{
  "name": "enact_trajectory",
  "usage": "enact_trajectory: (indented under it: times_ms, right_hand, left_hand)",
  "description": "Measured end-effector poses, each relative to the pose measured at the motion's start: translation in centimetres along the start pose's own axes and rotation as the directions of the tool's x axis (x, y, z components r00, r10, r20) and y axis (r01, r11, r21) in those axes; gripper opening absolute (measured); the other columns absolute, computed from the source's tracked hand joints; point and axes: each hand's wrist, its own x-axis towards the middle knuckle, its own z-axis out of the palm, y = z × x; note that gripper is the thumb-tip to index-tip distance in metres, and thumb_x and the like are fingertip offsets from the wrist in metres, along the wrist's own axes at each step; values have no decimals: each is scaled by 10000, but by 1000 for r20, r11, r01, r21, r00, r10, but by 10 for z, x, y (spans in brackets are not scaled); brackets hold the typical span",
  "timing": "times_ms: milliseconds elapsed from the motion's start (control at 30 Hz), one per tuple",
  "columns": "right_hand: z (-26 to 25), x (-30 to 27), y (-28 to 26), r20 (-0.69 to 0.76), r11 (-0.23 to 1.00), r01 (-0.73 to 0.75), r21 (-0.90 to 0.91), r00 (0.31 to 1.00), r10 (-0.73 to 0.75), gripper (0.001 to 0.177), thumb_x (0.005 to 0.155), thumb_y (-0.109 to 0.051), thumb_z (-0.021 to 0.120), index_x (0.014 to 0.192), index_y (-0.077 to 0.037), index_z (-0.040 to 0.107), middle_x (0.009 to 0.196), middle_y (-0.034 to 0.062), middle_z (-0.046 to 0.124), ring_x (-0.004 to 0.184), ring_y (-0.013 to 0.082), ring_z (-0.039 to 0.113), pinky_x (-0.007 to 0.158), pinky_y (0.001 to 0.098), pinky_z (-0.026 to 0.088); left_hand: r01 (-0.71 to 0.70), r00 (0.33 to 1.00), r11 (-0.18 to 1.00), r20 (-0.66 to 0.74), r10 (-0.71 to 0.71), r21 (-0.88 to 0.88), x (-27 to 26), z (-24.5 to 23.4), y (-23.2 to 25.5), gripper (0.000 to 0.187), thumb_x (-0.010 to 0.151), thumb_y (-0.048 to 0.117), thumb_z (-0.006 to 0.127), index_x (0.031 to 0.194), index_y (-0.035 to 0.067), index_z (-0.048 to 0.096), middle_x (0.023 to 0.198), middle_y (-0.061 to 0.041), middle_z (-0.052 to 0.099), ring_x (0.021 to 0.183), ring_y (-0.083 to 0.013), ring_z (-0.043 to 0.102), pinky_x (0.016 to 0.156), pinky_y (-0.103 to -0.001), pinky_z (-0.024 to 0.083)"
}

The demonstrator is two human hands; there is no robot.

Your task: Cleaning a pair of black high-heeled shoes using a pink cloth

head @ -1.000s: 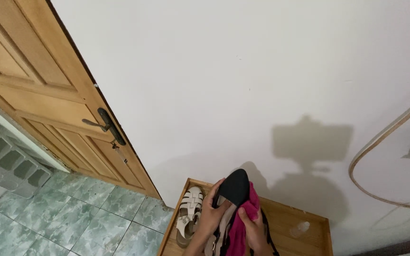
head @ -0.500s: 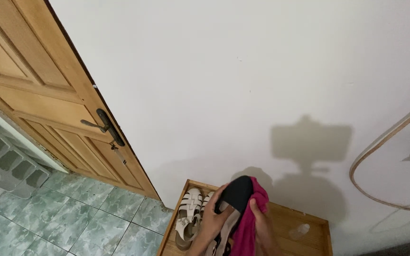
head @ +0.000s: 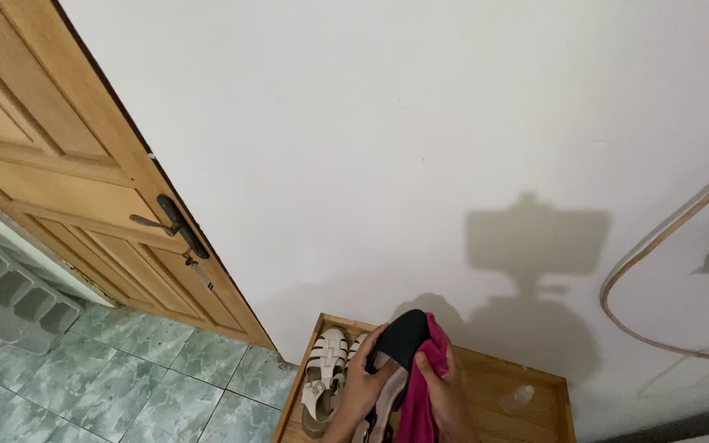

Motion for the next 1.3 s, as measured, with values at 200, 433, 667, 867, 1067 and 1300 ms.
enact_trajectory:
  times_ms: [200, 433, 667, 867, 1067, 1300]
  right_hand:
    - [-9, 30, 26, -82, 998, -9, 64, 996, 14, 539, 857, -309, 706, 1331, -57, 653, 1162, 161, 728, 987, 288, 681, 835, 399, 540]
    - [2, 20, 22, -19, 988, -8, 151, 1000, 11, 530, 820, -243, 750, 1298, -53, 620, 1098, 195, 730, 913, 326, 690, 787, 426, 551]
    - [1, 31, 35, 14, 995, -15, 98, 1000, 14, 673, 791, -239, 745, 1422, -62, 588, 1251, 179, 715, 1078, 299, 667, 930, 409, 519]
    - [16, 19, -30, -21, 993, 100, -56, 995, -102, 580, 833, -403, 696, 1333, -112, 658, 1129, 97, 744, 982, 243, 690, 835, 355, 557]
    - [39, -24, -23, 99, 983, 182, 8, 978, -182, 750, 800, -397, 656, 1492, -170, 477, 1327, 117, 693, 1108, 293, 690, 904, 405, 564]
    - [21, -11, -30, 88, 985, 172, 32, 981, -174, 728, 797, -440, 654, 1449, -142, 525, 1274, 104, 695, 1091, 263, 674, 931, 375, 544]
  left_hand:
    - [39, 999, 999, 11, -39, 34, 3, 2, 2, 580, 901, 224, 722, 1454, 180, 554, 1496, -39, 577, 1397, -208, 519, 1156, -387, 410]
    - [0, 999, 995, -35, 4, 98, 9, -2, 7, 573, 865, 165, 733, 1418, 165, 582, 1447, -63, 629, 1348, -224, 572, 1130, -379, 443]
    - [-28, 1000, 998, -7, 28, 47, 14, -10, 6, 568, 896, 148, 732, 1438, 156, 563, 1458, -54, 606, 1359, -196, 531, 1144, -348, 379]
    - [-66, 994, 993, 96, 56, 101, 10, -9, 3, 580, 922, 242, 701, 1467, 157, 522, 1484, -68, 574, 1374, -234, 533, 1139, -407, 431]
    - [-171, 978, 979, -103, 183, 113, 21, -8, -2, 592, 849, 90, 730, 1417, 122, 567, 1434, -88, 618, 1360, -244, 541, 1153, -397, 384]
    - [-147, 987, 987, 78, 142, 65, 5, -10, 13, 570, 906, 129, 708, 1449, 129, 536, 1482, -81, 577, 1387, -217, 512, 1168, -377, 369]
